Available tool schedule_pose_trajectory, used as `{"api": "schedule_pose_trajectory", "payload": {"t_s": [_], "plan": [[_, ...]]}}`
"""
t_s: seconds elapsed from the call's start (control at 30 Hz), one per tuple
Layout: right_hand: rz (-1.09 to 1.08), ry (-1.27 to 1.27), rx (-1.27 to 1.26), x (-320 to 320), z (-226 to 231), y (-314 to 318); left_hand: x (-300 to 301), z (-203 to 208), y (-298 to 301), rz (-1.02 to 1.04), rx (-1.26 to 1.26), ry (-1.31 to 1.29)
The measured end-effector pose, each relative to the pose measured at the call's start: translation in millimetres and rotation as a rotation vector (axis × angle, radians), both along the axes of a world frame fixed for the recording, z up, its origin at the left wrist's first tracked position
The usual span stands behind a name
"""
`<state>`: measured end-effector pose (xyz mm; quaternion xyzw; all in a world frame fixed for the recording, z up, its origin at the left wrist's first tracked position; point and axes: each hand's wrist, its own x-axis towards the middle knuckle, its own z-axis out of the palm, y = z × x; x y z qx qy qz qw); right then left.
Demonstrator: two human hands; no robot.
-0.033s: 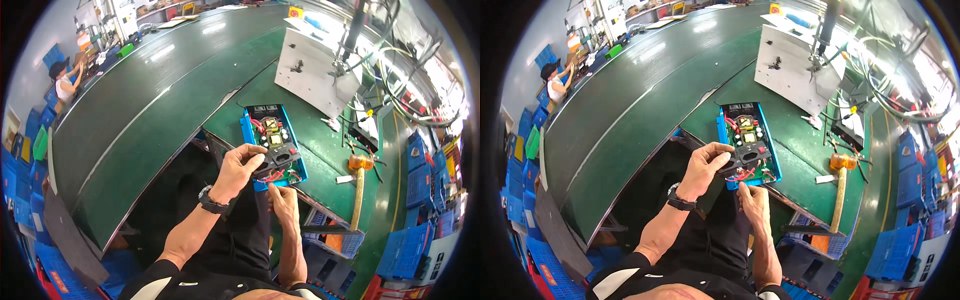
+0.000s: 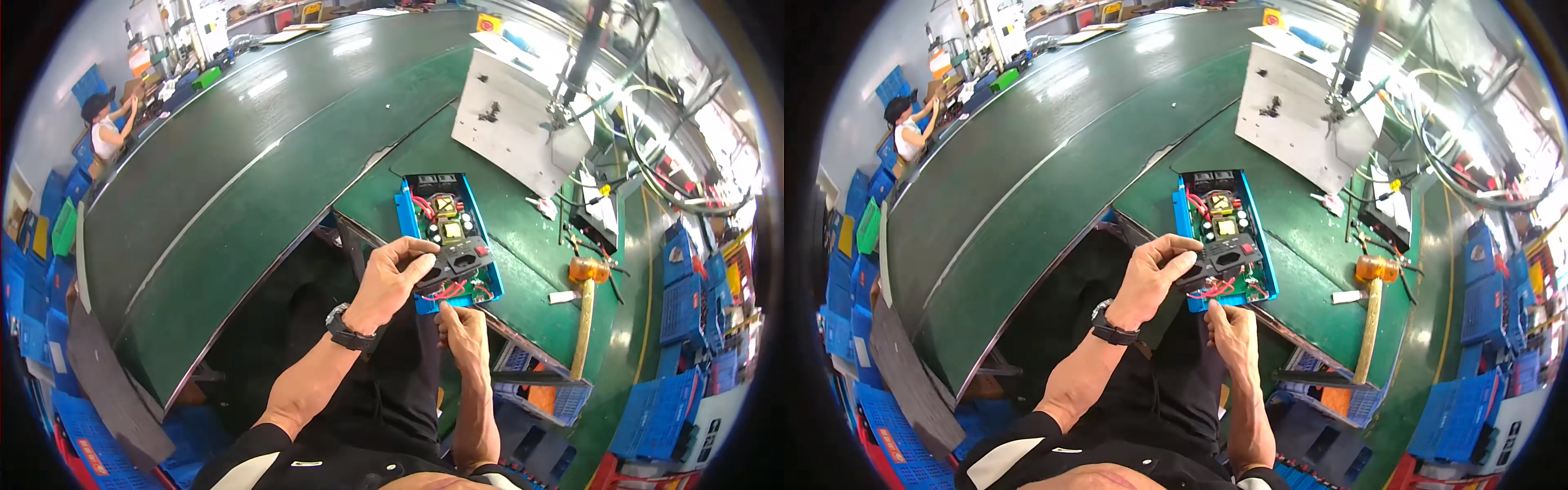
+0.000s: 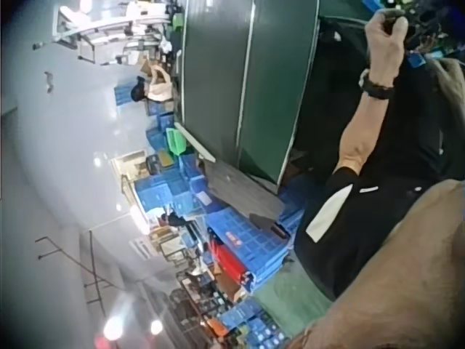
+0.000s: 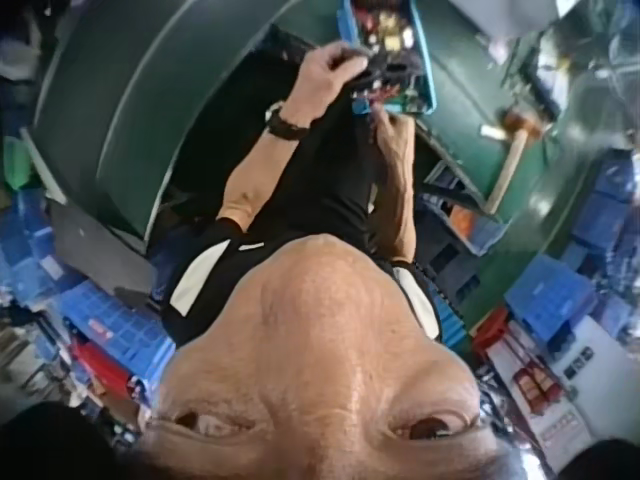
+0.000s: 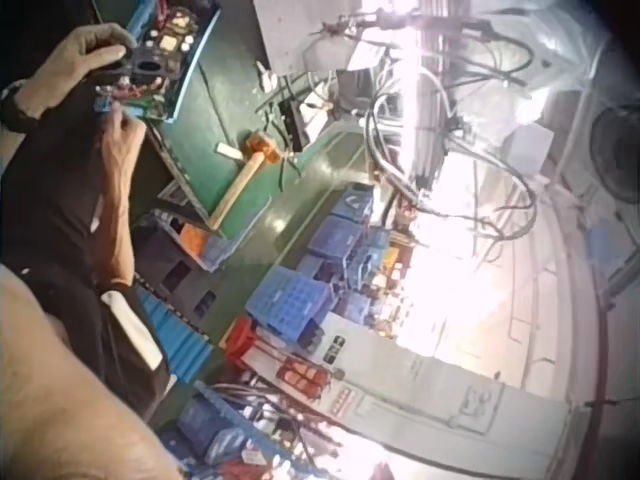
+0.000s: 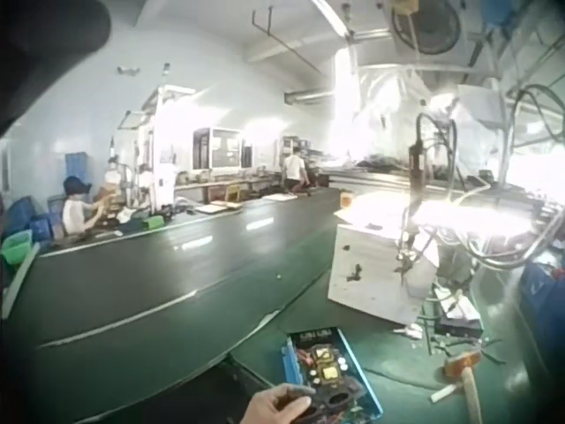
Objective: The person fits an orange cover onto a power inverter, presses it into place, and secures the end panel using a pneumatic screwdriver. After setting it aside, they pick up a blue power inverter and secure its end panel with the pneumatic screwdriver.
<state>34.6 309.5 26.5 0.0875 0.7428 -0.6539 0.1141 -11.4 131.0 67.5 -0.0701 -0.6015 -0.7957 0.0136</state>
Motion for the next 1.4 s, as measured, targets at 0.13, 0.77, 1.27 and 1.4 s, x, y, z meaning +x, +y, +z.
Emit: {"api": "schedule_pose_trajectory", "payload": {"t_s": [0.13, 0.77, 1.27, 1.4], "plan": [[-0.006, -0.039, -0.062, 0.0, -4.4, 7.2, 0.5, -3.1, -1.3, -0.025, 0.076, -0.004], [0.01, 0.043, -0.277, 4.2, -27.6, 9.3, 6.5, -18.0, -4.5, 0.119, -0.435, 0.219], [0.053, 0.124, -0.376, -6.6, -60.6, 25.7, 24.5, -0.2, 7.1, 0.021, -0.932, 0.647], [-0.001, 0.045, -0.422, -5.2, -46.2, 19.0, 25.1, 1.2, 9.6, 0.002, -0.916, 0.764]]}}
